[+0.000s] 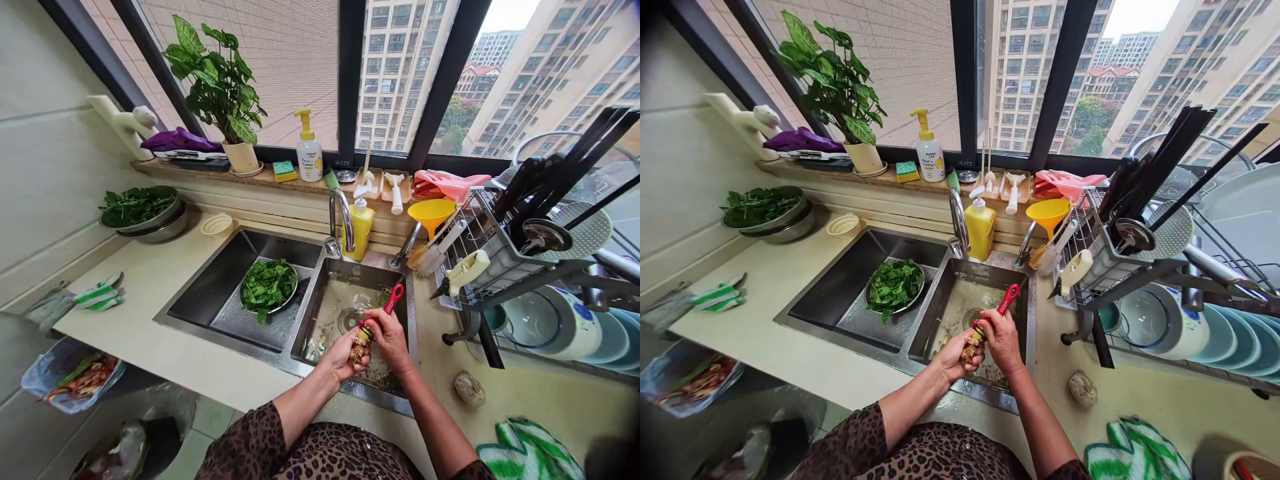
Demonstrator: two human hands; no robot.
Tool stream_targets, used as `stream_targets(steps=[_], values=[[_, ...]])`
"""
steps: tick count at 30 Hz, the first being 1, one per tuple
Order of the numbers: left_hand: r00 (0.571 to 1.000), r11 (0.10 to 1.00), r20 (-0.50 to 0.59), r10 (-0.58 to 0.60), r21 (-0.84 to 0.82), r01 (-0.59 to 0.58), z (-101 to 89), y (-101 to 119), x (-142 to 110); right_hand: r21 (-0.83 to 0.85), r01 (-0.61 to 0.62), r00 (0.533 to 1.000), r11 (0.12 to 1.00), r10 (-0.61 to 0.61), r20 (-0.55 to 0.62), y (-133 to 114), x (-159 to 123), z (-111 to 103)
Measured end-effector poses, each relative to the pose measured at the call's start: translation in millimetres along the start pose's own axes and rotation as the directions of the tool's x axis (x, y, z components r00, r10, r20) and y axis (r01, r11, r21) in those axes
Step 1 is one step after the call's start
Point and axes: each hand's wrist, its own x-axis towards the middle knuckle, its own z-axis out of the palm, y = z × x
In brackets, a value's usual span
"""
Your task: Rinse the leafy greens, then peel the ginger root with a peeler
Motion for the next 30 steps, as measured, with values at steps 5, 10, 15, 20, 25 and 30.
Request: stream_targets(steps=[5,10,15,20,25,30], values=[[0.999,1.0,0.047,0.013,0.007,-0.014,-1.8,-1.7,-4.6,-0.121,0.023,1.0,0.992,-0.024,-0.006,7.3,0.3,2.9],[1.0,0.999,0.028,-0.002,0.041,0.001,0.1,1.4,-13.0,-0.329,0.142,0.989,0.934,-0.151,-0.002,15.7,6.4,-5.2],[0.999,0.999,-0.02,-0.033,-0.004,0.032,2.2,8.2,-16.4,-0.361,-0.037,0.95,0.932,-0.079,-0.302,30.0,13.5,-23.2],[0.981,0.98,-0.178,0.081,-0.164,-0.111,11.4,8.4,-7.5,-0.01,0.003,0.984,1.0,-0.005,-0.177,4.3,-3.2,-0.3],[0.973,0.974,-0.224,0.046,-0.205,-0.094,19.4,1.8,-9.5,-0.061,0.041,0.996,0.997,-0.045,-0.072,-0.9,-11.5,18.0],[0.986,0.977,-0.153,0.062,-0.192,-0.091,16.0,7.1,-19.1,-0.1,-0.087,0.973,0.991,0.063,-0.223,12.8,1.2,5.7]])
